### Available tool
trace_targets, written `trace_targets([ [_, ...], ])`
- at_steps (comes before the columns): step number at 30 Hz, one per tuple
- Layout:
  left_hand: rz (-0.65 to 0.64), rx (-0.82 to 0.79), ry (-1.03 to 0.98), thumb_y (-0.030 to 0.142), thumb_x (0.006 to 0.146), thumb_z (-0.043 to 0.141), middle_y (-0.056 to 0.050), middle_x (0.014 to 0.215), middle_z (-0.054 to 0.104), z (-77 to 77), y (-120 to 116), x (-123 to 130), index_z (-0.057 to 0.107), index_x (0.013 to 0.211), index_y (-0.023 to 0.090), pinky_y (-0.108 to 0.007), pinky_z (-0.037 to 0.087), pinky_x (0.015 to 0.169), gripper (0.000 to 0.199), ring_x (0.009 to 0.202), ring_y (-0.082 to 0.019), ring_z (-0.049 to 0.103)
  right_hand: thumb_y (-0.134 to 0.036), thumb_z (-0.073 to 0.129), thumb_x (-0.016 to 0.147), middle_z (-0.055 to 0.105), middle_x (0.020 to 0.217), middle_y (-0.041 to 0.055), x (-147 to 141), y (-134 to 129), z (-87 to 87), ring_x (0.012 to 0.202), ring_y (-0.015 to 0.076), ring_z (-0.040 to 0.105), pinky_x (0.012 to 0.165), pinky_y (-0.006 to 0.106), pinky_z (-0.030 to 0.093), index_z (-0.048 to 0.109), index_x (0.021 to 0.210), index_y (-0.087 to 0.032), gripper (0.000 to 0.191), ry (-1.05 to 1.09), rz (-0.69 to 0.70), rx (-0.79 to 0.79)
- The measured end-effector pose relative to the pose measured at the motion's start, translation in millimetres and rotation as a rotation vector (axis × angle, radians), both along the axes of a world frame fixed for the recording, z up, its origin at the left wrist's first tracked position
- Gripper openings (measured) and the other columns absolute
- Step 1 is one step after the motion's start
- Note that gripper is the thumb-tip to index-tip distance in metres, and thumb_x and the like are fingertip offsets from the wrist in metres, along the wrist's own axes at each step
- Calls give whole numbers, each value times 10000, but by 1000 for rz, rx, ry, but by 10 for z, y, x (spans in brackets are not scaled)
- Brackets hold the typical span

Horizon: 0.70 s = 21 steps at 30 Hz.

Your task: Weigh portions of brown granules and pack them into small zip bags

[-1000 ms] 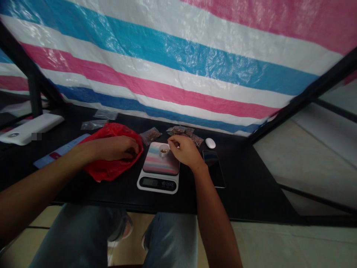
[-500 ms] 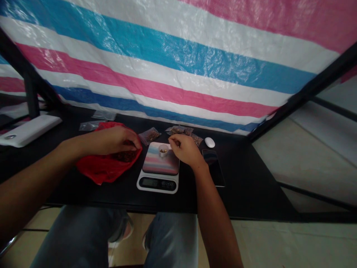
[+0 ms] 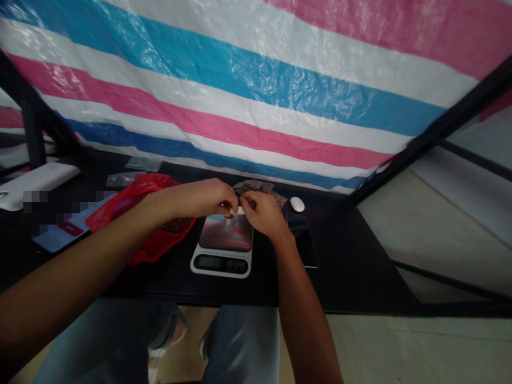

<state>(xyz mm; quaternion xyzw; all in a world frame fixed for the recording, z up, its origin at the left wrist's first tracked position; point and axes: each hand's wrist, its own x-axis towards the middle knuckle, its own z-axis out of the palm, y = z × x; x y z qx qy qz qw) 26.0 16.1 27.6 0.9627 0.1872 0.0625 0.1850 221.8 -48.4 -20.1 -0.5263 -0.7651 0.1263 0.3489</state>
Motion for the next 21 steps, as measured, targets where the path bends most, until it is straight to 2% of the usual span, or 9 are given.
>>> trace_targets([
  [7,-21,-62,-27,12,795,725,-1,930,807,14,-40,25,806,964,195,-210,446,738,262,833,-145,725,-119,565,905,770,814,42,-1,1,0,747,186,676,678,269,418,758,851,-172,207,18,17,-9],
  [14,-3,-127,-87,16,870,659,-36,1032,813,20,-60,-21,802,1050,178,-219,484,829,281,935,-163,742,-140,569,920,777,835,45,5,-2,-1,761,195,680,691,282,431,764,864,-179,208,11,23,2],
  [18,-17,-123,-185,74,944,617,-40,1074,807,102,-97,-211,790,1075,176,-207,490,857,240,973,-150,734,-207,563,963,791,905,67,10,1,-15,793,205,690,720,300,448,770,880,-176,225,8,13,-8],
  [21,58,-80,-119,97,946,626,-37,1054,807,167,-135,-468,796,1032,174,-215,485,851,205,957,-154,727,-228,570,973,781,874,62,6,5,-26,787,203,685,717,302,447,761,863,-177,226,-1,-4,-8],
])
